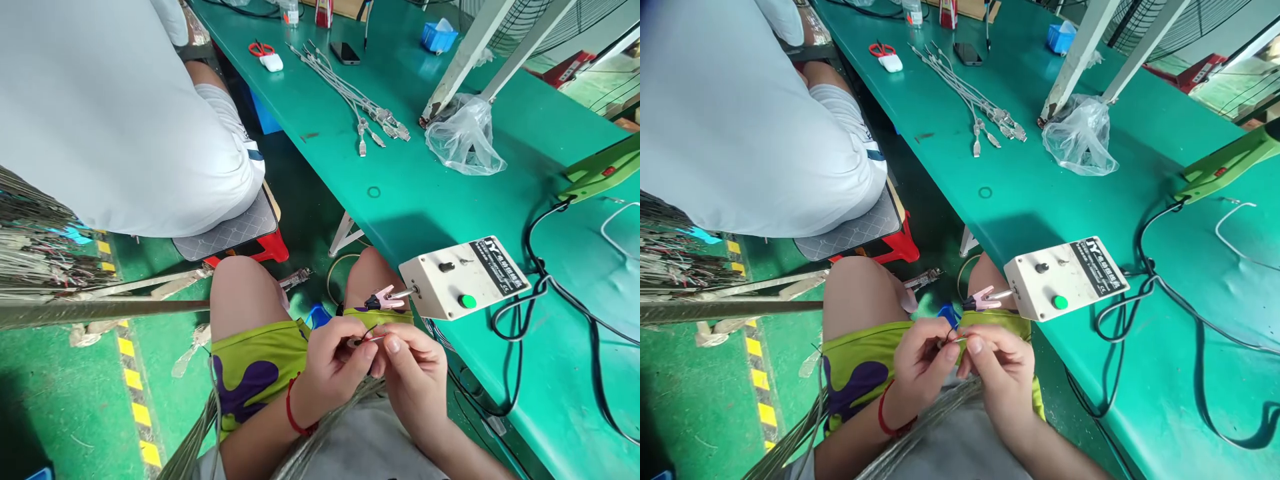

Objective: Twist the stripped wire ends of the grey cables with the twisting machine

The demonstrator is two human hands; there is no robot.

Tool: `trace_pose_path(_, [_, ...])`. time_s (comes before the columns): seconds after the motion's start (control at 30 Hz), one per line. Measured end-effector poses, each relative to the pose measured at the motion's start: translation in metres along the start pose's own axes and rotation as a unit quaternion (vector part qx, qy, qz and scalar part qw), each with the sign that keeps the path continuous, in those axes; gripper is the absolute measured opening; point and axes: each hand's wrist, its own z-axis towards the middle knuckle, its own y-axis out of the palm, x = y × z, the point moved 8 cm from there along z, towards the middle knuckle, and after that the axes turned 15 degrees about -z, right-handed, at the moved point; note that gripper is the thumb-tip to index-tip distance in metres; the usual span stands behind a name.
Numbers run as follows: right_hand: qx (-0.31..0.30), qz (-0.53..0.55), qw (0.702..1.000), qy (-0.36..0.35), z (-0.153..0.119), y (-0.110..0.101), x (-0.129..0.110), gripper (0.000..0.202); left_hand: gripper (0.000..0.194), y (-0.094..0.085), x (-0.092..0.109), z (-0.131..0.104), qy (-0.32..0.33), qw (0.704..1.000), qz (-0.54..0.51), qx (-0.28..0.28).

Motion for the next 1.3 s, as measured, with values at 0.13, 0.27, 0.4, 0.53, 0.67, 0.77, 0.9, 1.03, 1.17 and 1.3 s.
trace_pose_path(0.13, [-0.035,-0.027,0.999,-0.002,0.002,-0.002,0.014,0.024,0.011,-0.004,-0.003,0.004,-0.008,0.999,0.033,0.016])
trace_pose_path(0.27, [-0.116,-0.077,0.990,-0.014,0.004,0.001,0.031,0.051,0.017,-0.009,-0.009,0.004,-0.042,0.999,0.010,0.027])
trace_pose_path(0.4, [-0.145,-0.094,0.984,0.038,0.012,0.001,0.049,0.057,0.024,-0.010,-0.026,-0.004,-0.118,0.990,-0.065,0.035])
trace_pose_path(0.53, [-0.138,-0.097,0.983,0.071,0.021,0.000,0.058,0.066,0.027,-0.008,-0.041,-0.009,-0.167,0.974,-0.136,0.071])
trace_pose_path(0.67, [-0.150,-0.105,0.980,0.082,0.026,-0.004,0.067,0.061,0.024,-0.006,-0.047,-0.008,-0.178,0.966,-0.160,0.100])
trace_pose_path(0.77, [-0.151,-0.105,0.979,0.086,0.026,-0.010,0.074,0.053,0.029,-0.006,-0.050,-0.008,-0.199,0.964,-0.140,0.104])
trace_pose_path(0.9, [-0.142,-0.096,0.981,0.087,0.027,-0.019,0.078,0.045,0.031,-0.007,-0.046,-0.004,-0.179,0.975,-0.092,0.097])
trace_pose_path(1.03, [-0.124,-0.060,0.987,0.081,0.032,-0.022,0.073,0.040,0.031,-0.012,-0.040,0.001,-0.146,0.979,-0.090,0.112])
trace_pose_path(1.17, [-0.114,-0.016,0.990,0.084,0.041,-0.019,0.067,0.039,0.028,-0.013,-0.044,0.000,-0.168,0.971,-0.119,0.123])
trace_pose_path(1.3, [-0.116,0.002,0.989,0.096,0.047,-0.015,0.065,0.035,0.015,-0.008,-0.047,-0.004,-0.154,0.962,-0.195,0.116])
